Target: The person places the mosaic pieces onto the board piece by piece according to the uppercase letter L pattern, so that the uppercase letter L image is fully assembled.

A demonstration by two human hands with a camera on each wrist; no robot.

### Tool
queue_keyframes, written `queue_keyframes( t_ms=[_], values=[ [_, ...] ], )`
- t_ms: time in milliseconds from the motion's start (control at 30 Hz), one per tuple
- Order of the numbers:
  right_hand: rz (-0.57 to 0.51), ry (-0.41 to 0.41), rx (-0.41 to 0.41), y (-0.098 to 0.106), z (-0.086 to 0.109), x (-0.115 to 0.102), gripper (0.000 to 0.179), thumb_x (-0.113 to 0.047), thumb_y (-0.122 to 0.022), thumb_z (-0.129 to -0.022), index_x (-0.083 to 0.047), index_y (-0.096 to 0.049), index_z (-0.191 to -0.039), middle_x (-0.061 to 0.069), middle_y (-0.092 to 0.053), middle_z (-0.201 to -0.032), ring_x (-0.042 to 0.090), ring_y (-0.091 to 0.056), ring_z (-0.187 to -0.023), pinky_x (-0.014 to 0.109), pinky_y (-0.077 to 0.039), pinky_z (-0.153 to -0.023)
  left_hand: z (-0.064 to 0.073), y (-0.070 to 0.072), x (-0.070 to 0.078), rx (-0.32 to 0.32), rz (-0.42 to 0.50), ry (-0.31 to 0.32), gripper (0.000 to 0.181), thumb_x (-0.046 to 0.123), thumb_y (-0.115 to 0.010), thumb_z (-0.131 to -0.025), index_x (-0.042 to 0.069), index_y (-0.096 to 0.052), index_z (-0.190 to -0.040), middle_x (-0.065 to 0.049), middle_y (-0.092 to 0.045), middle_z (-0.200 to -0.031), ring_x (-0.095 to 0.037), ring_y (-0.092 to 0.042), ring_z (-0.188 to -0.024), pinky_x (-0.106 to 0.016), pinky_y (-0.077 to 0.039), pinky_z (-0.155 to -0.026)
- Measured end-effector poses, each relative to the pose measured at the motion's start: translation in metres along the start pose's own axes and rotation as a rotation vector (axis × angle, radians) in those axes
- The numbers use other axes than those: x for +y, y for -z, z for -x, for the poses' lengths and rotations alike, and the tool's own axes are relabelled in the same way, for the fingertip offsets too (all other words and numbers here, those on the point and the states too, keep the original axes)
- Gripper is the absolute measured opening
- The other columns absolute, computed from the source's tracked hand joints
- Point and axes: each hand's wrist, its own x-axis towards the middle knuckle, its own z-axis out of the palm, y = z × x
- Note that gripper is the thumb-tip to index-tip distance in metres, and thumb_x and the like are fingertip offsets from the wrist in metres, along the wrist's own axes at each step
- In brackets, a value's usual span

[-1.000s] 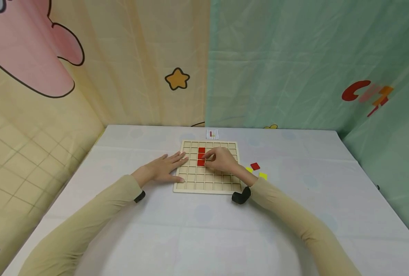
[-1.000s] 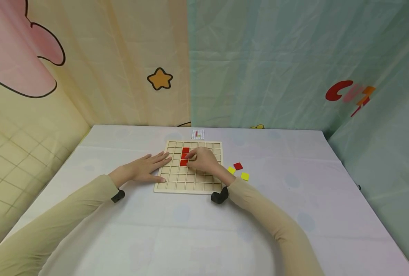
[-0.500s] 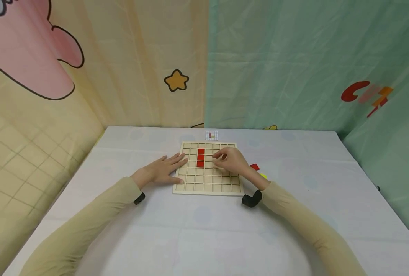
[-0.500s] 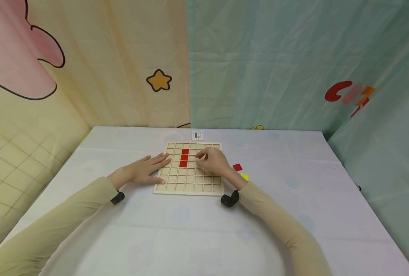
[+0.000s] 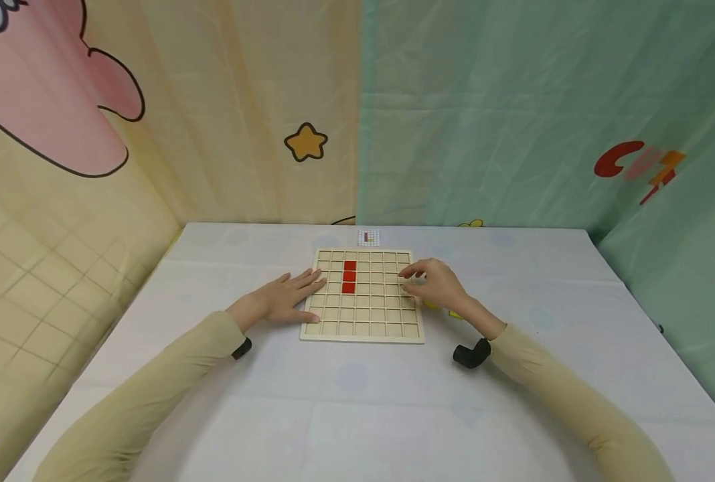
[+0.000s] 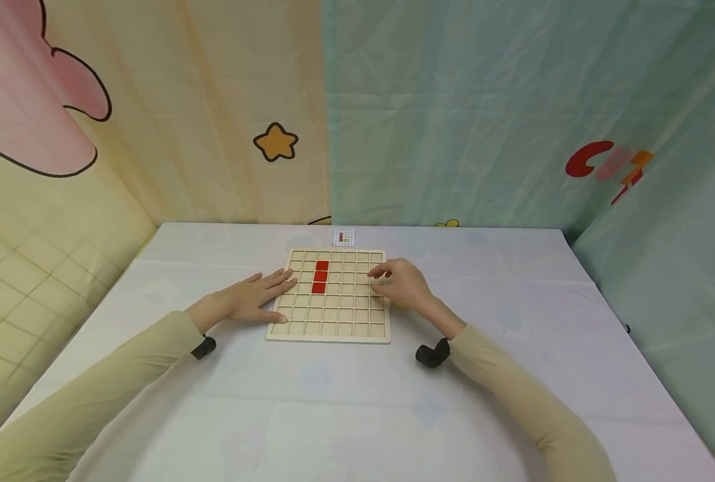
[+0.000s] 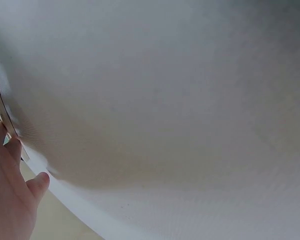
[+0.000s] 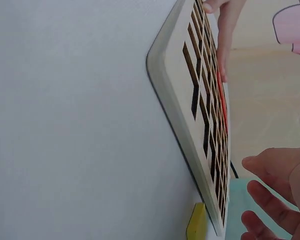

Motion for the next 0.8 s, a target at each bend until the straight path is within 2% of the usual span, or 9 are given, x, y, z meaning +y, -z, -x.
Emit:
queue_keyframes(
  t_ms=[333,700,800],
  values=[
    [0.045,-0.009,0.064,0.016,0.028,0.032,0.024,-0.013,-0.074,-0.082,-0.006,-0.073,-0.105,0.010,-0.073,-0.101,0.026,-0.062,-0.091,0.041,-0.054,-0.080,0.000,0.000,0.000,0.001,0.013,-0.002,0.091,0.068,-0.047,-0.088,0.020,-0.010,-0.156,-0.005,-0.003,-0.164,-0.027,-0.005,-0.151,-0.058,-0.010,-0.118],
    [0.025,-0.131,0.091,0.033,0.053,0.063,0.029,-0.015,-0.073,-0.083,-0.007,-0.071,-0.110,0.011,-0.072,-0.104,0.028,-0.059,-0.096,0.044,-0.050,-0.085,0.000,-0.001,0.001,0.001,0.016,-0.004,0.090,0.068,-0.047,-0.089,0.020,-0.012,-0.156,-0.005,-0.003,-0.164,-0.027,-0.005,-0.151,-0.058,-0.010,-0.119],
    [0.014,-0.134,0.087,0.036,0.057,0.068,0.030,-0.014,-0.073,-0.083,-0.006,-0.070,-0.112,0.013,-0.071,-0.105,0.028,-0.059,-0.096,0.045,-0.050,-0.085,0.001,0.000,0.001,0.003,0.021,-0.002,0.089,0.067,-0.047,-0.089,0.020,-0.012,-0.156,-0.005,-0.003,-0.164,-0.027,-0.005,-0.151,-0.058,-0.009,-0.119]
  ],
)
